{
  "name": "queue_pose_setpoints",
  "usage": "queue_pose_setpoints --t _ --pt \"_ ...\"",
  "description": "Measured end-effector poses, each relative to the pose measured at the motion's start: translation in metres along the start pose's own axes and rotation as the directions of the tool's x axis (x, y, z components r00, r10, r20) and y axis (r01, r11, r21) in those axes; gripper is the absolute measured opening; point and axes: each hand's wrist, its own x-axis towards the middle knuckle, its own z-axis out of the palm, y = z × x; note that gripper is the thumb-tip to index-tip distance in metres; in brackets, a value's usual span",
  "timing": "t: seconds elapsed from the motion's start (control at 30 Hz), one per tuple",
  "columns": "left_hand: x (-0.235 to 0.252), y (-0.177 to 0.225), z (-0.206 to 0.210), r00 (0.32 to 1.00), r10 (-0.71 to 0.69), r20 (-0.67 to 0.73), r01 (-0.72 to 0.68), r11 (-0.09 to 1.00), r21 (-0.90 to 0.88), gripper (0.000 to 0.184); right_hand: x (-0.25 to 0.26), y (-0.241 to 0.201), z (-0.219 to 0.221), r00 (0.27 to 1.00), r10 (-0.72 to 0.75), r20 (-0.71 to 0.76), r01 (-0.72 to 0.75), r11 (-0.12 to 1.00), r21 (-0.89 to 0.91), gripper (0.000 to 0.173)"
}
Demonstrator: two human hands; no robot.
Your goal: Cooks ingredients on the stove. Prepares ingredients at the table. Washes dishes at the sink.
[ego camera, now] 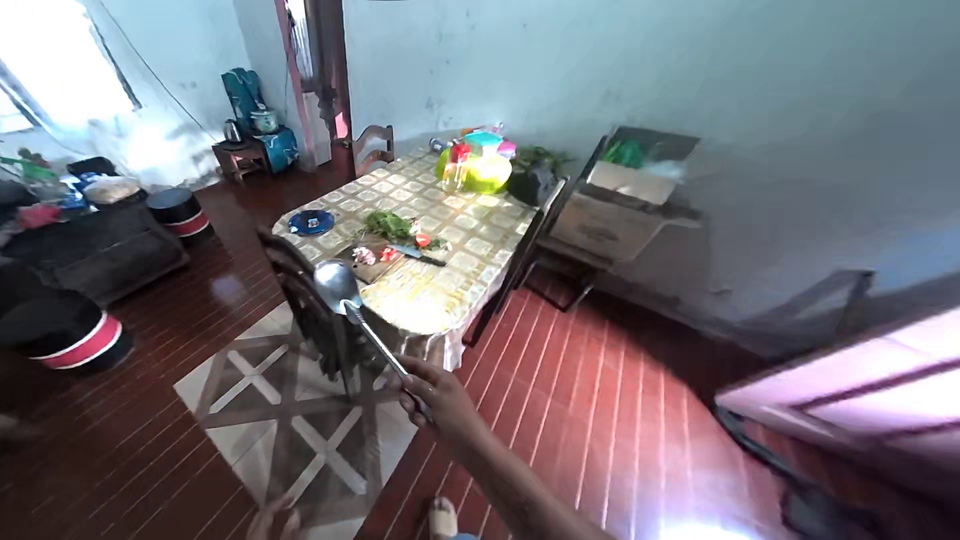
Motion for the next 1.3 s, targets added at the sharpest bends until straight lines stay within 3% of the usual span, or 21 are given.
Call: queue_pose_setpoints --t 0.1,0.2,0.3,0.4,0.6,0.7,0.87,0.97,1.1,1.17,1.3 --pt "0.085 0.046 0.091 0.995 0.100 0.005 -0.099 0.992 -0.074 0.035 0.030 -0.017 -0.088 0.991 -0.048 -0.126 0.036 0.995 -0.096 0.037" --pt "0.164 0.102 0.159 0.995 0.066 0.080 -0.053 0.987 -0.150 0.036 0.073 -0.026 -0.158 0.975 -0.071 -0.210 0.043 0.990 -0.137 0.039" --pt "0.248 0.135 0.206 0.990 0.103 0.101 -0.091 0.989 -0.121 0.036 0.125 -0.032 -0.211 0.961 -0.069 -0.266 0.025 0.986 -0.166 0.040" --pt "0.331 0.144 0.234 0.992 0.086 0.092 -0.089 0.996 0.031 0.032 0.177 -0.029 -0.250 0.956 -0.053 -0.288 -0.003 0.981 -0.193 0.040" --pt "0.486 0.087 0.250 0.995 -0.011 -0.104 0.036 0.969 0.243 0.029 0.262 -0.008 -0.297 0.948 -0.001 -0.317 -0.099 0.949 -0.299 0.041" --pt "0.545 0.078 0.256 0.992 -0.010 -0.129 0.043 0.967 0.252 0.039 0.299 -0.005 -0.311 0.946 0.071 -0.318 -0.170 0.940 -0.295 0.039" --pt "0.638 0.063 0.274 0.985 0.170 -0.015 -0.151 0.909 0.388 0.070 0.355 -0.002 -0.322 0.946 0.159 -0.284 -0.232 0.941 -0.246 0.039" --pt "0.683 0.047 0.276 0.953 0.260 0.155 -0.302 0.803 0.514 0.079 0.384 -0.004 -0.326 0.945 0.195 -0.263 -0.253 0.944 -0.212 0.041" --pt "0.716 0.023 0.269 0.868 0.303 0.394 -0.485 0.687 0.541 0.062 0.422 0.008 -0.338 0.963 0.179 -0.203 -0.236 0.924 -0.301 0.041" --pt "0.723 0.019 0.269 0.833 0.349 0.430 -0.544 0.659 0.519 0.048 0.441 0.016 -0.343 0.971 0.162 -0.177 -0.216 0.910 -0.353 0.042" --pt "0.723 0.022 0.273 0.802 0.422 0.422 -0.596 0.615 0.516 0.038 0.471 0.034 -0.347 0.980 0.133 -0.150 -0.180 0.912 -0.369 0.044"
